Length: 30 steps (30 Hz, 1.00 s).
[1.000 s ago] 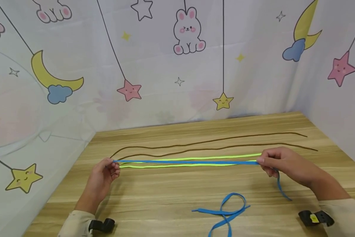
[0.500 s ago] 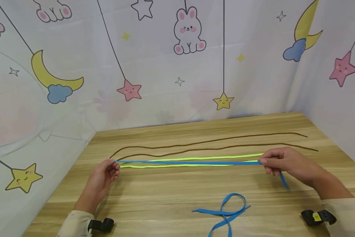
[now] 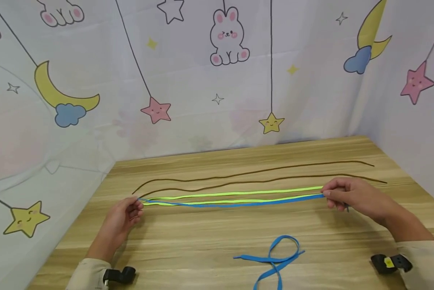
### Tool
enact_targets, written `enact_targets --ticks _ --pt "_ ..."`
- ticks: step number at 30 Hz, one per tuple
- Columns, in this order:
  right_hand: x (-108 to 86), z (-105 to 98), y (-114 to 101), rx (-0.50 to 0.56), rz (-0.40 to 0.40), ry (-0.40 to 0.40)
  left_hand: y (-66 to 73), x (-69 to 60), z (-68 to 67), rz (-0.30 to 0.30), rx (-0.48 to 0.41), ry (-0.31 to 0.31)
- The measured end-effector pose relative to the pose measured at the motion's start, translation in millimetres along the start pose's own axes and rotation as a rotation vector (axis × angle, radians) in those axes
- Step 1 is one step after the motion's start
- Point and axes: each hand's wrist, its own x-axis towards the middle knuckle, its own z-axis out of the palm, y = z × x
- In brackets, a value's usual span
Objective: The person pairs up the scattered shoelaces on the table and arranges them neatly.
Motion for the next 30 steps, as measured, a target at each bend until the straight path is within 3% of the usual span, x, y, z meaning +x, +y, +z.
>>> enact_targets --ticks 6,10,20,30 --pt "-0.1 -1.6 -2.8 -0.073 0.061 -0.016 -1.5 0.8 -3.8 -0.035 0.093 0.015" --pt "1.5 -2.1 -3.1 -0.113 0.075 -0.023 -2.8 1.9 -4.6 -0.023 0.206 0.033" --pt "1.4 -0.5 -0.1 -0.212 0.033 -0.003 -7.3 1.1 -10.0 0.004 0.451 0.070" --pt "-1.5 -0.5 5.9 -0.272 -0.002 -0.016 -8.2 -0.5 -13.9 -0.006 0.489 0.083"
